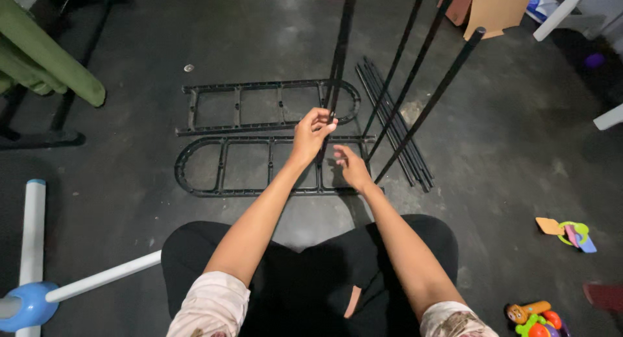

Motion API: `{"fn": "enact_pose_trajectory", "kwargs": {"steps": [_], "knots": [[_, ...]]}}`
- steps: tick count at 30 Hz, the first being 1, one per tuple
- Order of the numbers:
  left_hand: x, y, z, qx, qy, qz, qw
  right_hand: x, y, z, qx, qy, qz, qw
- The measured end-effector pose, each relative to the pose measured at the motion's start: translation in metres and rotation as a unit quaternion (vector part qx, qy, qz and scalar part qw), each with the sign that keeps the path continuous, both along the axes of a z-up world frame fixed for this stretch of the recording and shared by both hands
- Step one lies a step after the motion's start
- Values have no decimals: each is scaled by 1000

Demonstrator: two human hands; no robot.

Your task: The person sits on the floor and assembles a piece of furniture by inserting multiple black metal rods into two plastic base frames. They pick up rods one by one and insert them into the slots of the frames, gradually building a vertical structure.

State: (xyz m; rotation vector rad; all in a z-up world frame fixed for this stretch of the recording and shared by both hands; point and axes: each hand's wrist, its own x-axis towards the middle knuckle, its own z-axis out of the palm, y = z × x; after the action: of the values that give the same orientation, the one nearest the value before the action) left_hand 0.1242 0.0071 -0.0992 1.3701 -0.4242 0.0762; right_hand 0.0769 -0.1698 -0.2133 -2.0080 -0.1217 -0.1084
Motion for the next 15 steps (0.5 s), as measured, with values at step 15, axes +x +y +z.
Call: {"fn": "enact_pose_trajectory", "kwargs": {"steps": [15], "knots": [[29,2,-41,8,1,3,1000,-16,-27,-60,-9,66,-43,997]]}}
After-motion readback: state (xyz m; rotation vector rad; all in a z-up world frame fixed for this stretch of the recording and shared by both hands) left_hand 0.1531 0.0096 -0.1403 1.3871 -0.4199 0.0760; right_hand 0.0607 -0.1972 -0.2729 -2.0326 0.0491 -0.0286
